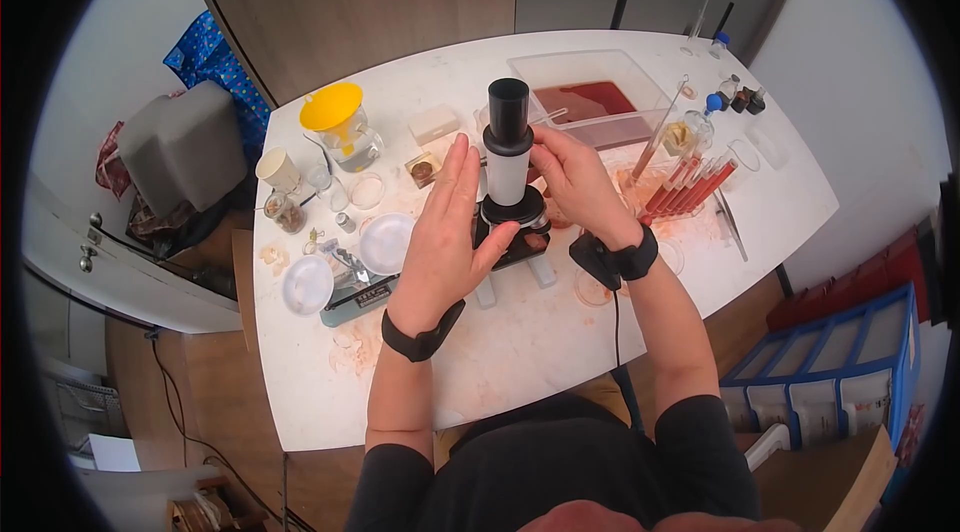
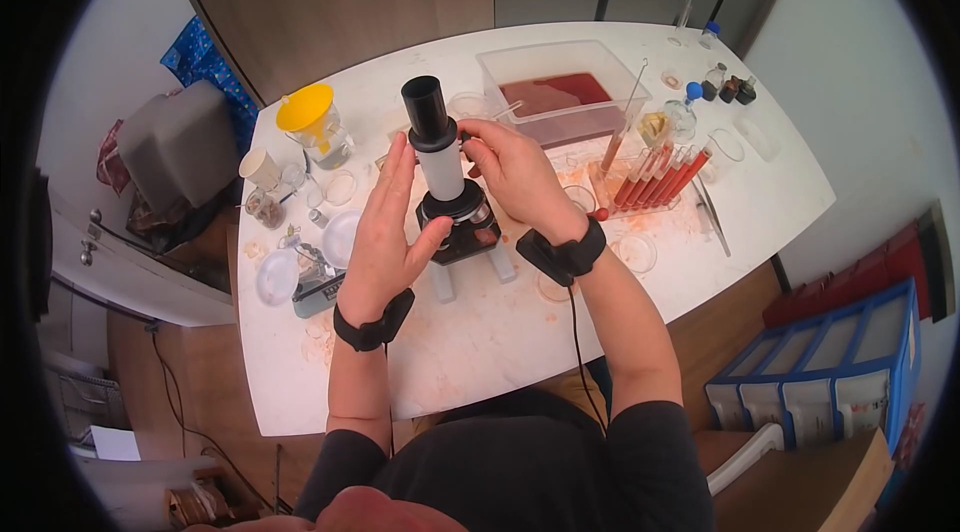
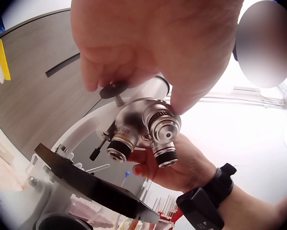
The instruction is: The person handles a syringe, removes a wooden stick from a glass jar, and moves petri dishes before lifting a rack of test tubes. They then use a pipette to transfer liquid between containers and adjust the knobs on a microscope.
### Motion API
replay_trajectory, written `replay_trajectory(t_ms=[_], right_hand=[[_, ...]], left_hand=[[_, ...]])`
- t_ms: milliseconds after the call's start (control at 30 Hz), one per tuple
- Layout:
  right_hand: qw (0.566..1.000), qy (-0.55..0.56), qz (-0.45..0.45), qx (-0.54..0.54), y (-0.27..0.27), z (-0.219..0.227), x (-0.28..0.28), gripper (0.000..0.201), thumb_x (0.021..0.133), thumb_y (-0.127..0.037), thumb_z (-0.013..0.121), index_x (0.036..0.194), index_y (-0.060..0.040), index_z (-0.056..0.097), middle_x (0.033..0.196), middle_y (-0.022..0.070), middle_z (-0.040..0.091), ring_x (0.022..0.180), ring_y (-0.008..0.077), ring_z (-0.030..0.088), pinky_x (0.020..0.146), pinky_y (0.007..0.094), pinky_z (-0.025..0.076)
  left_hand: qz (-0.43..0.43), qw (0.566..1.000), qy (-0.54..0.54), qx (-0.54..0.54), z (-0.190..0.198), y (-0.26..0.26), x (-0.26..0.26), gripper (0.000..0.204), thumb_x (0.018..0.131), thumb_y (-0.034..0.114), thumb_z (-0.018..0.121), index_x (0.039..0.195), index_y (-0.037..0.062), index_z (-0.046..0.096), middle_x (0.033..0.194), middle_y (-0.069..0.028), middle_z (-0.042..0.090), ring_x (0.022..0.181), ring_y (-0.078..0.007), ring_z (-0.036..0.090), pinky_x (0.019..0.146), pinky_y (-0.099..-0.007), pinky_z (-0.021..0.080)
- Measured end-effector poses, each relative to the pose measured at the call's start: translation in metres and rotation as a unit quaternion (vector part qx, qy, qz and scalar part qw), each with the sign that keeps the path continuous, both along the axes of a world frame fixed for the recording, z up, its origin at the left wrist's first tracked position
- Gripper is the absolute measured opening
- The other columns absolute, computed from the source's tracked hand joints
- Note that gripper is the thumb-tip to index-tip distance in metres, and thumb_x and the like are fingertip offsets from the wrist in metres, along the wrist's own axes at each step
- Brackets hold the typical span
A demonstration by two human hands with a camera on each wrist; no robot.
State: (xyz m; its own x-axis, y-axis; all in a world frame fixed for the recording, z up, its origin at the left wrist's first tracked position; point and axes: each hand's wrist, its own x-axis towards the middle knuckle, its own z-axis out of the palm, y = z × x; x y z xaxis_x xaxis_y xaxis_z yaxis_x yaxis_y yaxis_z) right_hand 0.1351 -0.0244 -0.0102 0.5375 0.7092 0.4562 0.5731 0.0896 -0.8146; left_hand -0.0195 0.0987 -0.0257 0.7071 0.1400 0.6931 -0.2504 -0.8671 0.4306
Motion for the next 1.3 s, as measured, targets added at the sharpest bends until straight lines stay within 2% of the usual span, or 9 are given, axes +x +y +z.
replay_trajectory(t_ms=[133, 333, 433, 733, 833, 1133, 1233, 1300], right_hand=[[1.0, 0.004, -0.002, -0.001, 0.001, -0.001, 0.0, 0.024, 0.097, -0.009, 0.05, 0.118, -0.0018, 0.06, 0.099, 0.0124, 0.068, 0.079, 0.0188, 0.067, 0.069, 0.0296, 0.055], [1.0, -0.002, -0.003, 0.009, 0.002, -0.003, 0.0, 0.024, 0.098, -0.012, 0.05, 0.118, -0.0028, 0.06, 0.095, 0.0111, 0.069, 0.074, 0.0189, 0.067, 0.068, 0.0301, 0.053], [1.0, -0.004, -0.004, 0.007, 0.002, -0.003, 0.002, 0.024, 0.098, -0.013, 0.049, 0.117, -0.003, 0.061, 0.094, 0.0109, 0.069, 0.073, 0.019, 0.067, 0.068, 0.0302, 0.053], [1.0, 0.008, -0.016, 0.0, 0.005, -0.009, 0.004, 0.025, 0.097, -0.016, 0.05, 0.115, -0.0039, 0.063, 0.094, 0.0107, 0.07, 0.073, 0.0199, 0.066, 0.068, 0.0315, 0.052], [1.0, 0.006, -0.015, -0.007, 0.005, -0.008, 0.005, 0.025, 0.097, -0.017, 0.05, 0.115, -0.0043, 0.063, 0.094, 0.0106, 0.07, 0.073, 0.0202, 0.066, 0.069, 0.032, 0.052], [1.0, 0.019, -0.011, -0.013, 0.004, -0.004, 0.003, 0.026, 0.097, -0.018, 0.05, 0.116, -0.0042, 0.063, 0.097, 0.0113, 0.07, 0.073, 0.0205, 0.066, 0.069, 0.032, 0.052], [1.0, 0.023, -0.006, 0.007, 0.006, -0.009, 0.004, 0.027, 0.097, -0.018, 0.05, 0.116, -0.0039, 0.062, 0.097, 0.0118, 0.069, 0.073, 0.0208, 0.067, 0.069, 0.0322, 0.052], [1.0, 0.024, -0.006, 0.014, 0.006, -0.01, 0.003, 0.027, 0.097, -0.018, 0.05, 0.117, -0.0037, 0.062, 0.097, 0.0122, 0.069, 0.073, 0.0212, 0.066, 0.069, 0.0326, 0.052]], left_hand=[[-0.004, 1.0, 0.014, -0.018, 0.0, 0.0, 0.0, 0.079, 0.085, 0.019, 0.069, 0.148, -0.0019, 0.027, 0.153, -0.0259, 0.026, 0.14, -0.0391, 0.032, 0.112, -0.0397, 0.032], [0.002, 0.999, 0.024, -0.021, 0.001, -0.002, -0.001, 0.079, 0.086, 0.019, 0.068, 0.149, -0.0019, 0.026, 0.153, -0.026, 0.026, 0.141, -0.0391, 0.031, 0.113, -0.0398, 0.03], [0.005, 1.0, 0.009, 0.005, 0.0, 0.0, 0.001, 0.081, 0.083, 0.019, 0.072, 0.146, -0.0045, 0.028, 0.151, -0.0287, 0.027, 0.137, -0.0426, 0.035, 0.11, -0.0417, 0.035], [0.013, 1.0, 0.024, -0.003, 0.002, -0.002, -0.001, 0.08, 0.082, 0.017, 0.072, 0.145, -0.0052, 0.029, 0.151, -0.0275, 0.028, 0.137, -0.041, 0.034, 0.11, -0.0406, 0.035], [0.018, 0.999, 0.037, -0.015, 0.003, -0.005, -0.003, 0.079, 0.083, 0.012, 0.07, 0.148, -0.0017, 0.027, 0.153, -0.0244, 0.028, 0.14, -0.038, 0.032, 0.112, -0.0394, 0.031], [0.049, 0.997, 0.063, 0.02, 0.013, -0.009, -0.012, 0.073, 0.081, 0.009, 0.069, 0.144, -0.0027, 0.034, 0.151, -0.0228, 0.032, 0.138, -0.0364, 0.036, 0.11, -0.0383, 0.034], [0.043, 0.997, 0.064, 0.028, 0.014, -0.007, -0.012, 0.074, 0.081, 0.015, 0.073, 0.142, -0.0058, 0.035, 0.15, -0.025, 0.033, 0.136, -0.0386, 0.037, 0.11, -0.0397, 0.036], [0.038, 0.997, 0.063, 0.022, 0.015, -0.007, -0.012, 0.075, 0.081, 0.015, 0.073, 0.142, -0.005, 0.035, 0.15, -0.0248, 0.033, 0.136, -0.0384, 0.037, 0.109, -0.0397, 0.036]])
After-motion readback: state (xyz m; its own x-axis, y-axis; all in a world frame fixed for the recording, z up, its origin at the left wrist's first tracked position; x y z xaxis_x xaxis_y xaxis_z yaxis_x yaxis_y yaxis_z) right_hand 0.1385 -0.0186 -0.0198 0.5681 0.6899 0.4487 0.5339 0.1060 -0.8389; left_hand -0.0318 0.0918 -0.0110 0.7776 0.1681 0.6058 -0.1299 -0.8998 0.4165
